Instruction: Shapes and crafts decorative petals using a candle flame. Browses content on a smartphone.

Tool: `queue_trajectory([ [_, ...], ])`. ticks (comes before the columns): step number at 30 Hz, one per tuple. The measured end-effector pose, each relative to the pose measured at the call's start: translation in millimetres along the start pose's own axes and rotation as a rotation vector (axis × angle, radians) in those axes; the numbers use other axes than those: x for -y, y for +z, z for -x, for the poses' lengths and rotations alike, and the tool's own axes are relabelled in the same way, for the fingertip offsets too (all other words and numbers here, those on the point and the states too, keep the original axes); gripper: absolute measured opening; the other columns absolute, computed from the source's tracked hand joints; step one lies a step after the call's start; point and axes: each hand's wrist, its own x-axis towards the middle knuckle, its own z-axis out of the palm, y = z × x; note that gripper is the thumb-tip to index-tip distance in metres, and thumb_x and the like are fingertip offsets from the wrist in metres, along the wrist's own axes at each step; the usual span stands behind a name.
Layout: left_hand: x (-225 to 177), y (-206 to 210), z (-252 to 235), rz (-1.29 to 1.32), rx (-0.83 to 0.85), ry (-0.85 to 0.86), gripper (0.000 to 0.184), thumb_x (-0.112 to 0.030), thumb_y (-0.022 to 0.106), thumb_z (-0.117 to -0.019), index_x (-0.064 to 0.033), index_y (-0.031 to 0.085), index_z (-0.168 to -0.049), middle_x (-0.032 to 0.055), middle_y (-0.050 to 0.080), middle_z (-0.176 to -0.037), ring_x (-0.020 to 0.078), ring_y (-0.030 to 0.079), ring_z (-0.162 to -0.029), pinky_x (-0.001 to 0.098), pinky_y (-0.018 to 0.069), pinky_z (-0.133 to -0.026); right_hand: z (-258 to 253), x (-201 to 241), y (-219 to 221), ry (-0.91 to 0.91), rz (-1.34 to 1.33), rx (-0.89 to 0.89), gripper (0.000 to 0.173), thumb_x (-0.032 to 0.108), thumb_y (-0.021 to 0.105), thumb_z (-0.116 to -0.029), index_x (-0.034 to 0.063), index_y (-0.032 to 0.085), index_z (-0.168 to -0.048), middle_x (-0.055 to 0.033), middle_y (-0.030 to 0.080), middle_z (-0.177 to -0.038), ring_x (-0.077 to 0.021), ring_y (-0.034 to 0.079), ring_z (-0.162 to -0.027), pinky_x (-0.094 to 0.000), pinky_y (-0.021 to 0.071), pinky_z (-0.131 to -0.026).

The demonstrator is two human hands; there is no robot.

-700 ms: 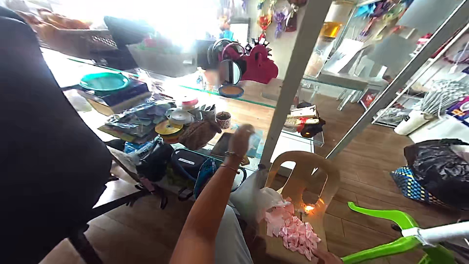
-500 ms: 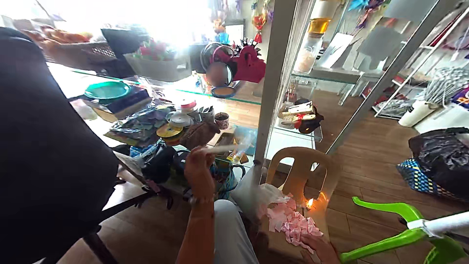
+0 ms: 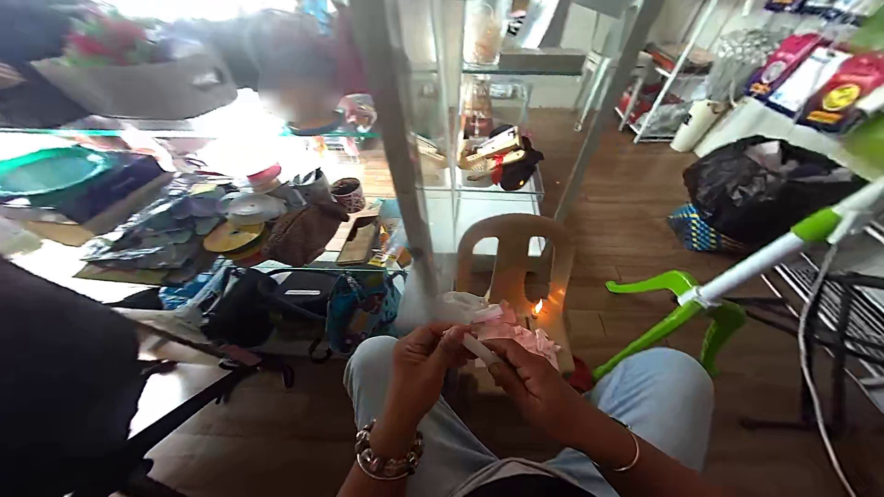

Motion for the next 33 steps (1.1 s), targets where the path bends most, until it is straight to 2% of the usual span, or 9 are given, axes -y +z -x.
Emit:
queue_trajectory([
  [3,9,8,-13,-0.090,0.152,-0.033,0.014,-0.010,0.060,-0.1017,-0.0064,0.073,-0.100,-0.0059,0.075,-0.085,0.0037,0.071,-0.073,0.0214,0.0609,-0.067,18,-7,-20,0.187,-0.253,0.074,0.035,0.025,0.045,-0.1094,-0.0002,0.057,-0.130,0.0060,0.055,-0.084,0.0034,0.050,-0.067,-0.0141,0.0446,-0.061],
  [5,12,19,-27,-0.125,0.221,-0.144,0.012,-0.011,0.063,-0.1000,-0.0051,0.074,-0.098,-0.0038,0.075,-0.086,0.0047,0.071,-0.074,0.0218,0.0604,-0.068,24,-11,-37,0.326,-0.432,0.101,0.031,0.026,0.043,-0.1099,0.0060,0.055,-0.130,0.0108,0.053,-0.080,0.0045,0.047,-0.060,-0.0125,0.0401,-0.053],
  [7,15,33,-47,-0.073,0.269,-0.356,0.011,-0.009,0.063,-0.0996,-0.0042,0.073,-0.097,-0.0001,0.075,-0.089,0.0070,0.071,-0.077,0.0238,0.0601,-0.069,27,-19,-53,0.436,-0.566,0.095,0.031,0.027,0.042,-0.1098,0.0093,0.055,-0.132,0.0113,0.055,-0.079,0.0038,0.045,-0.056,-0.0128,0.0383,-0.049],
  [10,37,53,-82,0.064,0.327,-0.671,0.017,-0.010,0.056,-0.1047,-0.0011,0.069,-0.112,0.0064,0.072,-0.112,0.0122,0.071,-0.090,0.0285,0.0592,-0.078,21,-37,-81,0.585,-0.613,0.076,0.032,0.027,0.039,-0.1099,0.0106,0.055,-0.133,0.0091,0.055,-0.077,0.0015,0.045,-0.053,-0.0143,0.0392,-0.047],
  [15,100,72,-111,0.191,0.131,-0.878,0.018,-0.016,0.063,-0.1022,-0.0017,0.064,-0.113,0.0072,0.071,-0.100,0.0136,0.070,-0.086,0.0285,0.0582,-0.077,-6,-88,-112,0.722,-0.584,0.110,0.034,0.024,0.034,-0.1113,0.0081,0.054,-0.134,0.0069,0.053,-0.074,-0.0005,0.043,-0.050,-0.0156,0.0376,-0.046],
  [20,128,70,-118,0.238,0.012,-0.971,0.012,-0.017,0.060,-0.1035,-0.0057,0.057,-0.103,0.0056,0.068,-0.093,0.0134,0.068,-0.083,0.0287,0.0574,-0.075,-21,-137,-122,0.744,-0.687,0.217,0.035,0.026,0.037,-0.1104,0.0077,0.056,-0.133,0.0067,0.055,-0.074,0.0003,0.045,-0.050,-0.0147,0.0389,-0.045],
  [24,128,68,-129,0.169,0.025,-0.919,0.015,-0.018,0.059,-0.1041,-0.0041,0.064,-0.109,0.0043,0.069,-0.098,0.0120,0.068,-0.085,0.0283,0.0571,-0.075,-29,-149,-126,0.708,-0.730,0.190,0.035,0.025,0.040,-0.1090,0.0060,0.056,-0.133,0.0081,0.057,-0.074,0.0018,0.046,-0.050,-0.0132,0.0392,-0.046],
  [30,133,63,-124,0.137,-0.001,-0.880,0.028,-0.034,0.055,-0.1063,-0.0135,0.062,-0.123,0.0032,0.068,-0.116,0.0128,0.068,-0.092,0.0314,0.0562,-0.079,-25,-161,-133,0.736,-0.693,0.158,0.035,0.027,0.038,-0.1099,0.0068,0.059,-0.130,0.0067,0.056,-0.073,0.0022,0.045,-0.050,-0.0127,0.0384,-0.046],
  [33,128,60,-126,0.154,-0.071,-0.879,0.024,-0.033,0.056,-0.1063,-0.0145,0.063,-0.120,0.0013,0.068,-0.113,0.0125,0.068,-0.091,0.0303,0.0568,-0.077,-19,-165,-136,0.765,-0.664,0.091,0.037,0.027,0.037,-0.1097,0.0070,0.059,-0.131,0.0049,0.056,-0.072,0.0006,0.046,-0.051,-0.0142,0.0400,-0.047],
])
